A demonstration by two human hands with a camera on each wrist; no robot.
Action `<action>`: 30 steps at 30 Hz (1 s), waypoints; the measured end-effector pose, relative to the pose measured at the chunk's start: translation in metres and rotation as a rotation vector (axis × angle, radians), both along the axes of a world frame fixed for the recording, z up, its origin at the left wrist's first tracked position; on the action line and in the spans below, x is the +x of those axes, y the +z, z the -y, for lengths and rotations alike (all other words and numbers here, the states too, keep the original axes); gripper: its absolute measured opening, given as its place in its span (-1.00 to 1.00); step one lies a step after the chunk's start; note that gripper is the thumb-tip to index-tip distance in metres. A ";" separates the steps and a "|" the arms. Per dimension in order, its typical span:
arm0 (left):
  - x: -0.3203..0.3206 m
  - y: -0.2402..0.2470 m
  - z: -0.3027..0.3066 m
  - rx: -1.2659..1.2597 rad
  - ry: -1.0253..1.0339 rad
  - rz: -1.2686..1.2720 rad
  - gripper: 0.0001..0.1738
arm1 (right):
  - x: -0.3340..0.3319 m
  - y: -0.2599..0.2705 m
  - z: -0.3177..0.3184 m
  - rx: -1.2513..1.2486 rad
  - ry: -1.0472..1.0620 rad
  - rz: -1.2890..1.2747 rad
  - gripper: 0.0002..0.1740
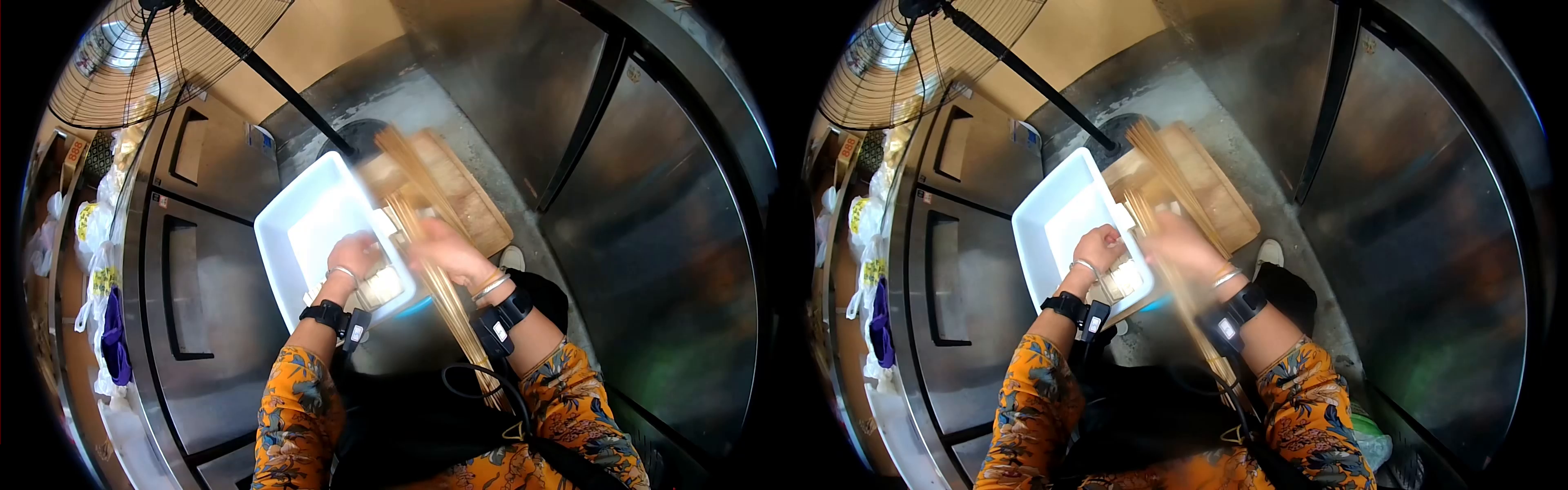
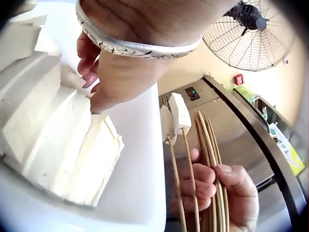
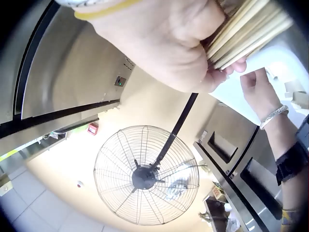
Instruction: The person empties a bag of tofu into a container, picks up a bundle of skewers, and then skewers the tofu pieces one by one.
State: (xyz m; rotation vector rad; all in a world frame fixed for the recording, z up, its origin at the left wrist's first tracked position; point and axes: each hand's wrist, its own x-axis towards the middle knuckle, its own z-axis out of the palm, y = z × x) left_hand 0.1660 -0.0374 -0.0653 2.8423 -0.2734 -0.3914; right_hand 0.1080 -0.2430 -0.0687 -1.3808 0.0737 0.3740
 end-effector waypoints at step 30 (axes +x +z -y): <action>0.029 0.028 -0.011 -1.608 0.665 -0.523 -0.75 | -0.005 -0.008 0.001 0.155 -0.023 0.044 -0.18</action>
